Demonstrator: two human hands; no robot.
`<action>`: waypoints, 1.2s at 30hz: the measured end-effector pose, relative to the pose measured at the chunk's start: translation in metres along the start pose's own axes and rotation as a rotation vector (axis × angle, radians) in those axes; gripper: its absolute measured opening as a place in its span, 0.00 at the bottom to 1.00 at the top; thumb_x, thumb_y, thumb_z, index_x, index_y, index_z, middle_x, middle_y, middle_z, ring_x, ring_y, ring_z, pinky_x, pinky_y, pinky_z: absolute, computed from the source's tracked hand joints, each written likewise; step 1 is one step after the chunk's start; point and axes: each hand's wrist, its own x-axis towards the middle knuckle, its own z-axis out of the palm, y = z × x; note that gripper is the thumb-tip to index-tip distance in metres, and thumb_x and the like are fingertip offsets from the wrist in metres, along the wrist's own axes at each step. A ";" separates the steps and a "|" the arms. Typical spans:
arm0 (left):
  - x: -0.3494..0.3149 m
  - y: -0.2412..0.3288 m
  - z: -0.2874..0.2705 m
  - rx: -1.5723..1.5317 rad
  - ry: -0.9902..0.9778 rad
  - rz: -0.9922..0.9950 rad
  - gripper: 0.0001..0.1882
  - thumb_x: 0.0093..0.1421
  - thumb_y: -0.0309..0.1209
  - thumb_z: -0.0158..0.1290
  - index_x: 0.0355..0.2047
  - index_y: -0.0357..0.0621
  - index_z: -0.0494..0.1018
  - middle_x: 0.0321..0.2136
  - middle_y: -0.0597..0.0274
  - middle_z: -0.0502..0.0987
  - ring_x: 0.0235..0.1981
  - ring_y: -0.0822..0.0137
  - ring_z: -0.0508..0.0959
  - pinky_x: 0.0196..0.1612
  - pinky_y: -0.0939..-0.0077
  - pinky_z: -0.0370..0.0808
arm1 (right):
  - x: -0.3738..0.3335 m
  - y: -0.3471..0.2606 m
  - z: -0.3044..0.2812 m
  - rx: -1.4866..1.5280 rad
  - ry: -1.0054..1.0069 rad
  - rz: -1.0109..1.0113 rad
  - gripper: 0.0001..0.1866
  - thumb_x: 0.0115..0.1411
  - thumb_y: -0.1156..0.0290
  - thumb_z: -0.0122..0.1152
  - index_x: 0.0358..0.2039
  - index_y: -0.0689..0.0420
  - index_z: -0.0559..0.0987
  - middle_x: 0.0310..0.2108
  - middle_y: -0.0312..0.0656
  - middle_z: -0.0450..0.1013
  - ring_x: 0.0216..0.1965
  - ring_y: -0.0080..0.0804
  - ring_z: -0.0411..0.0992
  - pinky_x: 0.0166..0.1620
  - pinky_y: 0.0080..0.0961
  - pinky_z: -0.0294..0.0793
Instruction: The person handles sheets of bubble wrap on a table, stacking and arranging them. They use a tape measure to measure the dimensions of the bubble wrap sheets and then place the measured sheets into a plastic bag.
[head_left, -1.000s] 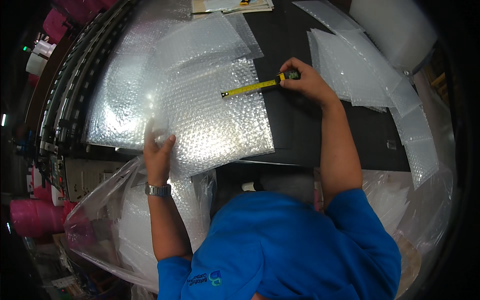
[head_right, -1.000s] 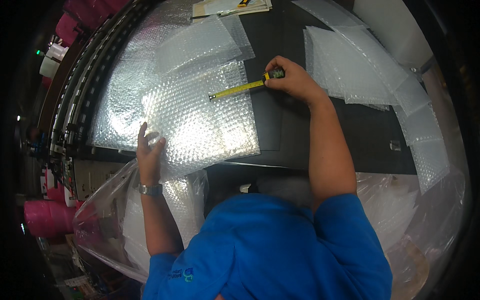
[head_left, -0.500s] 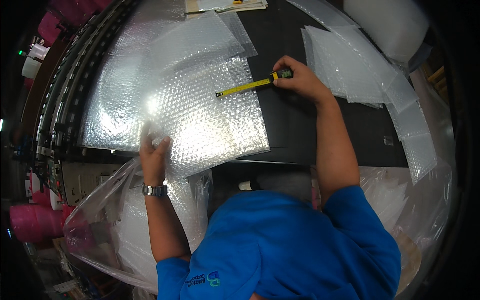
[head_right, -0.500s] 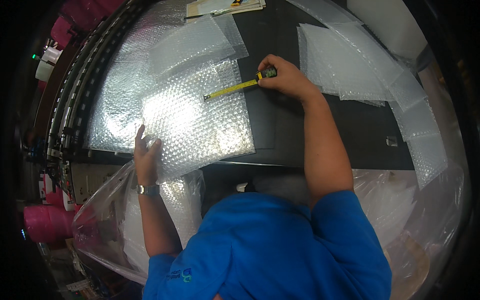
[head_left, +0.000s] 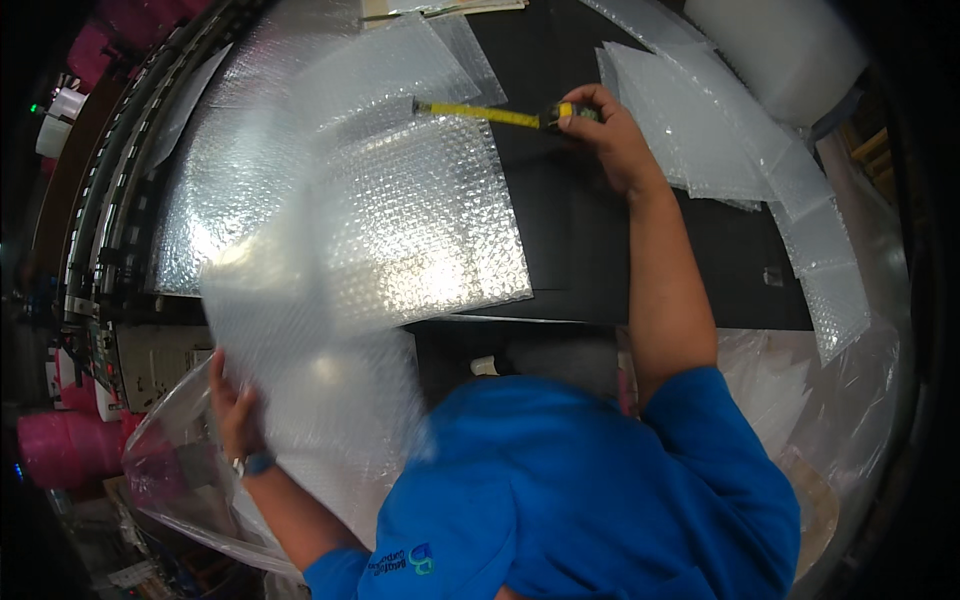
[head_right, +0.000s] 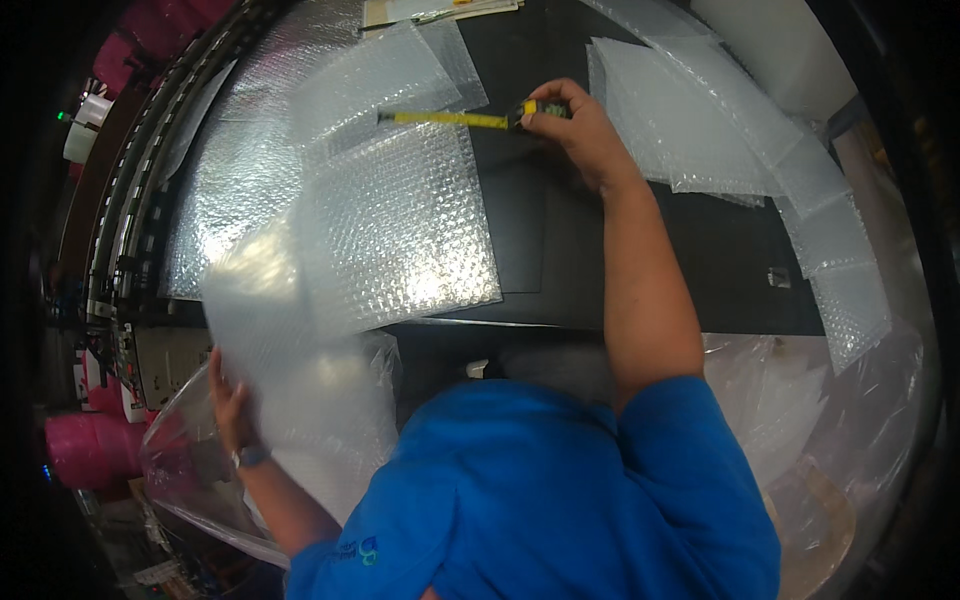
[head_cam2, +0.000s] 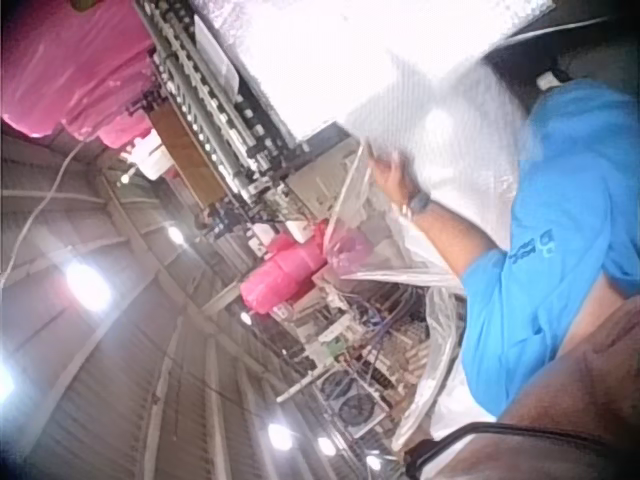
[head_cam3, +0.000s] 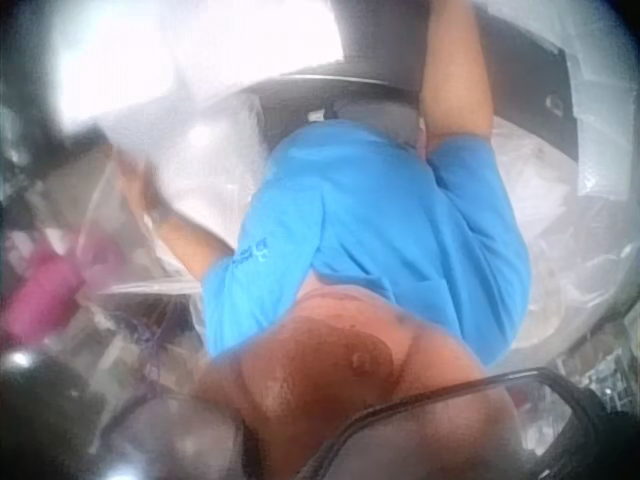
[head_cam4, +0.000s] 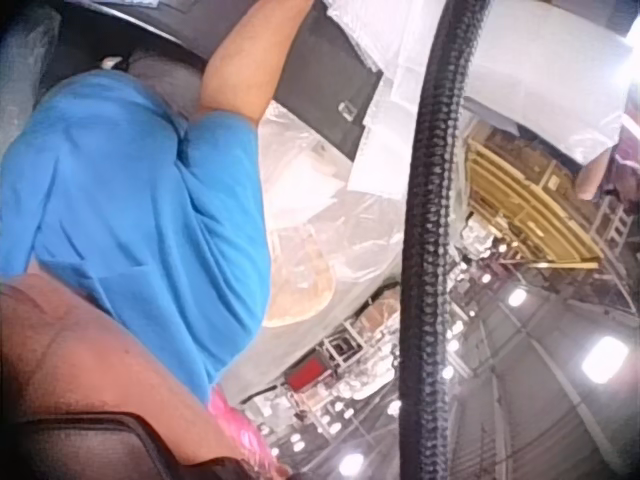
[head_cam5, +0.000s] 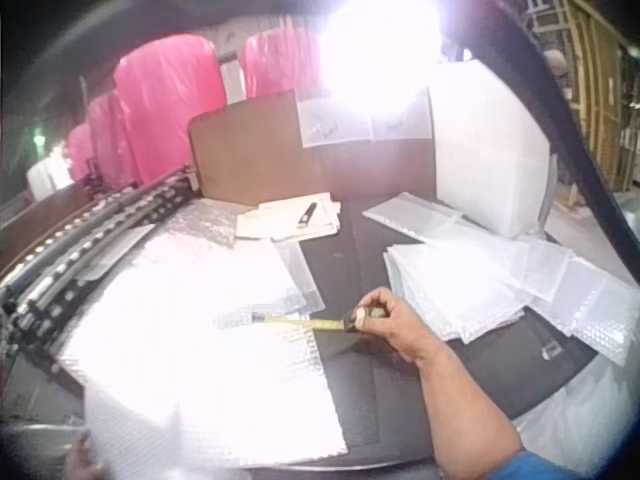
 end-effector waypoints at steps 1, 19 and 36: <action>-0.020 -0.007 -0.033 0.029 0.047 -0.060 0.38 0.41 0.23 0.53 0.56 0.43 0.56 0.49 0.59 0.63 0.39 0.70 0.68 0.37 0.80 0.68 | 0.001 0.001 -0.002 -0.007 0.048 0.030 0.17 0.45 0.69 0.62 0.36 0.56 0.71 0.33 0.36 0.68 0.35 0.22 0.67 0.36 0.19 0.67; 0.008 -0.024 0.063 0.298 0.215 0.088 0.24 0.59 0.32 0.48 0.54 0.40 0.57 0.49 0.50 0.64 0.47 0.64 0.66 0.48 0.73 0.65 | -0.006 -0.018 -0.024 -0.534 -0.053 0.024 0.15 0.43 0.68 0.61 0.34 0.56 0.72 0.28 0.36 0.68 0.30 0.24 0.66 0.34 0.20 0.65; 0.032 0.005 0.165 -0.307 -0.097 -0.375 0.41 0.49 0.18 0.51 0.59 0.43 0.41 0.55 0.49 0.52 0.50 0.59 0.62 0.48 0.66 0.67 | -0.016 -0.026 0.005 -0.522 -0.378 0.274 0.16 0.47 0.66 0.59 0.37 0.54 0.69 0.31 0.36 0.68 0.33 0.24 0.68 0.28 0.22 0.70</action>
